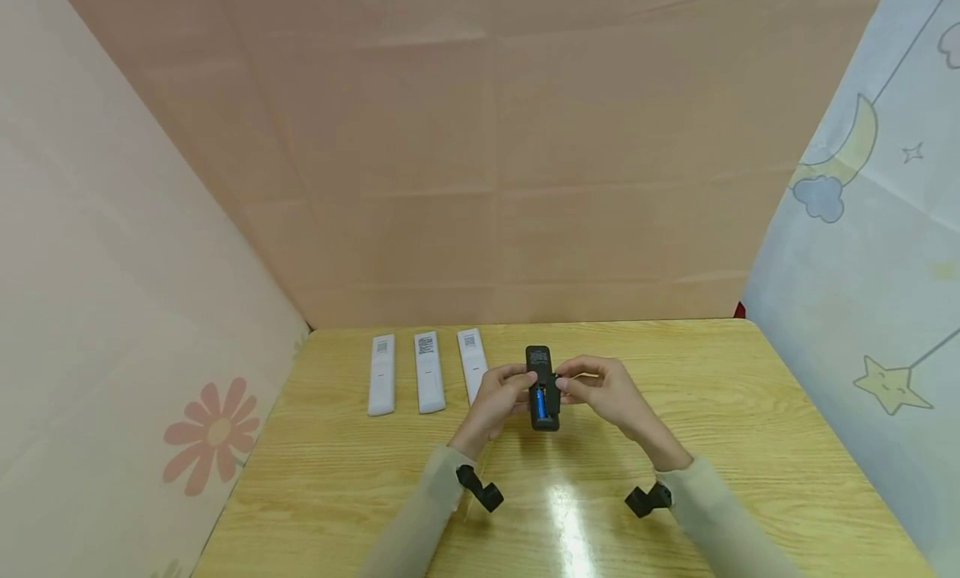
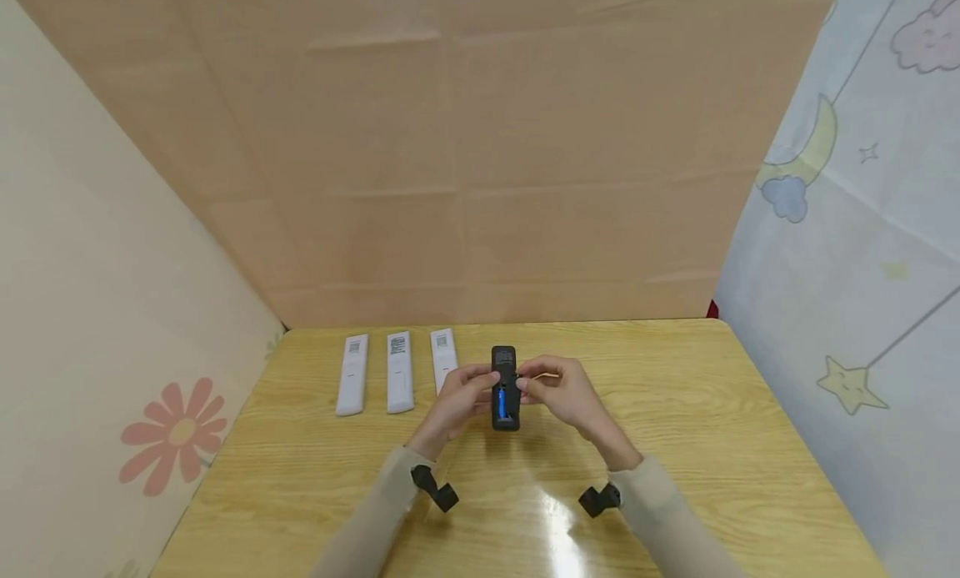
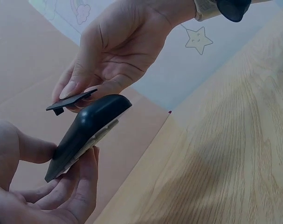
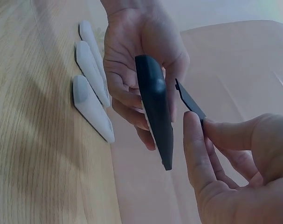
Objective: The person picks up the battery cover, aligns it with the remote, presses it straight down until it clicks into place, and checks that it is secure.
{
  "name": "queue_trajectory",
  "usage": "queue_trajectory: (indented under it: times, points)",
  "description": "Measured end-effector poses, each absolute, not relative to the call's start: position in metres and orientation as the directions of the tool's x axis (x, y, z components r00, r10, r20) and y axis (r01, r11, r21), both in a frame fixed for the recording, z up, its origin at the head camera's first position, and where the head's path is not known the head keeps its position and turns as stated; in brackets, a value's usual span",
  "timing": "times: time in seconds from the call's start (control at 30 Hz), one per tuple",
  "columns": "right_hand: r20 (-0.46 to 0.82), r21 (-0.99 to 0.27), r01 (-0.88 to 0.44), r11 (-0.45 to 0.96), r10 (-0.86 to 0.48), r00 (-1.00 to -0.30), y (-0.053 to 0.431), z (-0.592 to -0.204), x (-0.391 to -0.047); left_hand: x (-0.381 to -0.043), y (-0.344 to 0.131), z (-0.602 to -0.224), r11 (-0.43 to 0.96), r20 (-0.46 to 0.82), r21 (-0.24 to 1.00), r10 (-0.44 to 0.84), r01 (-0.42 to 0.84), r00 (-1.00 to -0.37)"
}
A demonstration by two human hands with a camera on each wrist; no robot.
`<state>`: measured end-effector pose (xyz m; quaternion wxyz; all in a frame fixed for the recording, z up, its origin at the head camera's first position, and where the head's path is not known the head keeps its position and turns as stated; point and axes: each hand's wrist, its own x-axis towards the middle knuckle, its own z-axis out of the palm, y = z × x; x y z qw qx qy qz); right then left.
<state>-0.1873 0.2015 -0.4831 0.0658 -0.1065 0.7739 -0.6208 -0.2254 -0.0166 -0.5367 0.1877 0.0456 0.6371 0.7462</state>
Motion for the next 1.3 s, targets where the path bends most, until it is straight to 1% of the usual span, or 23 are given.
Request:
queue_trajectory:
  times: [0.53,0.93,1.3]
  points:
    - [0.046,-0.977,-0.105,0.185,-0.3,-0.953,0.1985,-0.4848,-0.1857,-0.2209,-0.0153,-0.5338,-0.12,-0.179,0.965,0.341,-0.231,-0.923]
    - [0.046,-0.977,-0.107,0.185,-0.308,-0.95,0.1974,-0.4832,-0.1839,-0.2201,-0.0138,-0.5332,-0.125,-0.179,0.964,0.354,-0.236,-0.918]
    - [0.024,-0.972,-0.092,0.215,-0.302,-0.953,0.1972,-0.4823,-0.1827,-0.2196,-0.0147,-0.5316,-0.127,-0.177,0.963,0.359,-0.236,-0.916]
